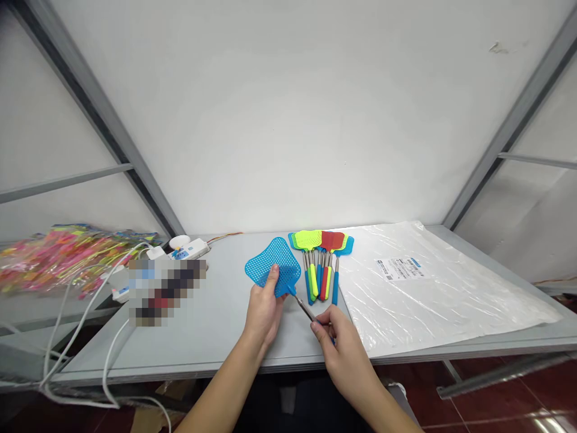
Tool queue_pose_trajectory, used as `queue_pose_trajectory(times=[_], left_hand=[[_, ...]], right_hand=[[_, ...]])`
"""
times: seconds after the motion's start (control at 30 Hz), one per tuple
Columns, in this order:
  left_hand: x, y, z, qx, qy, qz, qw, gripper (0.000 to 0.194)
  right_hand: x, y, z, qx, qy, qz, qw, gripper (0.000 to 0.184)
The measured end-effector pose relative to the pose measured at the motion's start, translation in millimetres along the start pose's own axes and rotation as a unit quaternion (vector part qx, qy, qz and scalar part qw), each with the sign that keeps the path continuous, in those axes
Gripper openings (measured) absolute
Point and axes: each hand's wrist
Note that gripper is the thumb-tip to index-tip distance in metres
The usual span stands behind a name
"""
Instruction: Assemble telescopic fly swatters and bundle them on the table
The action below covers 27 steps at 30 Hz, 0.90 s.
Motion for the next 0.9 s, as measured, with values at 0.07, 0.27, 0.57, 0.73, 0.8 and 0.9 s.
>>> queue_pose_trajectory(times=[0.07, 0.27, 0.57, 0.73, 0.8, 0.9], left_hand=[[0.5, 10, -4, 0.021, 0.028, 0.039, 0.999, 0.045], [-12.2, 30, -24, 0.082, 0.151, 0.234, 0.957, 0.037], [14.3, 88, -32, -0.061, 0.318, 0.254, 0.911, 0.030], [37.8, 93, -9, -0.103, 0.356, 0.201, 0.907, 0.029], [40.8, 89, -1, -0.105, 0.366, 0.195, 0.904, 0.029], [40.8, 84, 2, -0.108, 0.374, 0.203, 0.898, 0.027]], right_hand=[[-1, 0, 5, -0.017, 0.009, 0.019, 1.000, 0.025], [2, 28, 17, 0.004, -0.032, -0.026, 0.999, 0.027], [34, 117, 4, -0.086, -0.225, -0.130, 0.962, 0.034], [16, 145, -2, -0.112, -0.297, -0.111, 0.942, 0.032], [7, 151, -3, -0.123, -0.323, -0.096, 0.933, 0.030], [-2, 156, -3, -0.139, -0.356, -0.078, 0.921, 0.029]])
Point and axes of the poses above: each hand's wrist, its own y-axis towards the middle knuckle, its own x-axis out of the back of the hand, z = x × y, and after that the axes turned 1 degree about -z, right-handed
